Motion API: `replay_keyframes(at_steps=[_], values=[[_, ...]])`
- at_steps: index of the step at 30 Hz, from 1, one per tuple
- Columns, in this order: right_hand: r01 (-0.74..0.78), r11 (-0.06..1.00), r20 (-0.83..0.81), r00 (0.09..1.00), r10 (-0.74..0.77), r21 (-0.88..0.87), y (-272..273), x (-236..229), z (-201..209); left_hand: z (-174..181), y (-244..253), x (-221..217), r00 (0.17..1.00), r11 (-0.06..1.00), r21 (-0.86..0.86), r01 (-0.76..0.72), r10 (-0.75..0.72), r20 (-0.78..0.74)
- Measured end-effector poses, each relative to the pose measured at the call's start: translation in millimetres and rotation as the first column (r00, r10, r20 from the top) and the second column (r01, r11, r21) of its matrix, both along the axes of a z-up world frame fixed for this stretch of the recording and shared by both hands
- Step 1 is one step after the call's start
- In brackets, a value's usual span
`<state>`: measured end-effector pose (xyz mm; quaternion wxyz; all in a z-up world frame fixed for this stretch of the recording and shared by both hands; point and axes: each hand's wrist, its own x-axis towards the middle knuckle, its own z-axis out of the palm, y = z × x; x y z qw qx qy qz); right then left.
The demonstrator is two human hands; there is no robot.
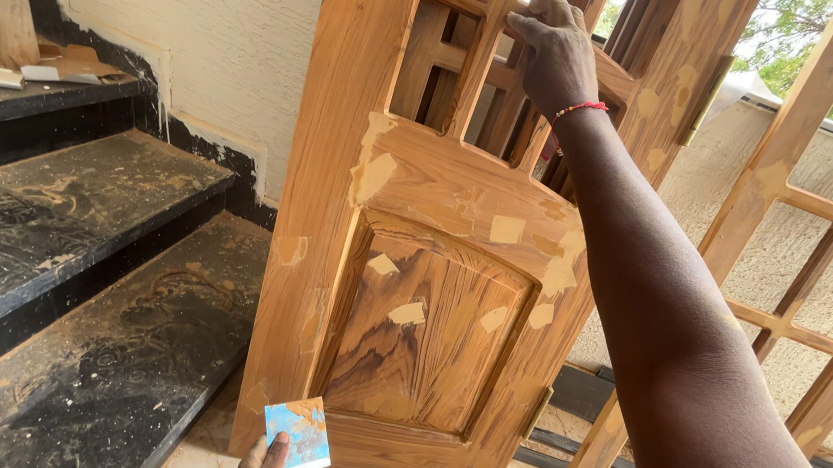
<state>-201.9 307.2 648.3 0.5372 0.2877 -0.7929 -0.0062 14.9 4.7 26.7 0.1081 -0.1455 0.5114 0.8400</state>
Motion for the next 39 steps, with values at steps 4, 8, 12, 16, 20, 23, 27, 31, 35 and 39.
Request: replay_keyframes(at_steps=[4,8,12,16,20,23,27,31,35,39], values=[[-0.009,1.0,-0.002,1.0,0.009,-0.009,1,-1,-6,6,-2,6,1.0,0.998,-0.063,0.006,-0.006,0.009],[-0.01,1.0,0.046,0.999,0.011,-0.029,2,-1,-3,5,-3,5,1.0,0.997,-0.075,0.001,0.0,0.016],[-0.035,0.989,0.154,0.986,0.058,-0.146,-2,-3,7,1,-1,1,1.0,1.0,-0.001,-0.007,0.007,-0.013],[-0.053,0.994,0.121,0.991,0.065,-0.101,-13,-12,13,-1,0,-4,1.0,1.0,0.012,-0.002,0.002,0.01],[-0.013,0.992,0.134,0.991,0.03,-0.125,-25,-18,17,3,-3,-5,0.998,1.0,-0.018,0.018,-0.017,0.053],[0.051,0.992,0.091,0.995,-0.041,-0.117,-31,-20,18,6,-4,-4,0.999,0.998,-0.053,0.022,-0.02,0.042],[0.083,0.994,0.08,0.994,-0.077,-0.074,-34,-19,18,13,3,-2,0.999,0.996,-0.086,0.015,-0.01,0.052],[0.12,0.992,0.062,0.991,-0.116,-0.049,-34,-17,14,22,3,1,0.999,0.987,-0.155,0.046,-0.042,0.031],[0.156,0.988,0.002,0.988,-0.156,-0.001,-35,-19,8,25,4,6,0.999,0.984,-0.175,0.042,-0.042,0.006],[0.195,0.981,0.028,0.98,-0.195,-0.005,-34,-19,5,26,1,5,0.999,0.978,-0.205,0.048,-0.043,0.031]])
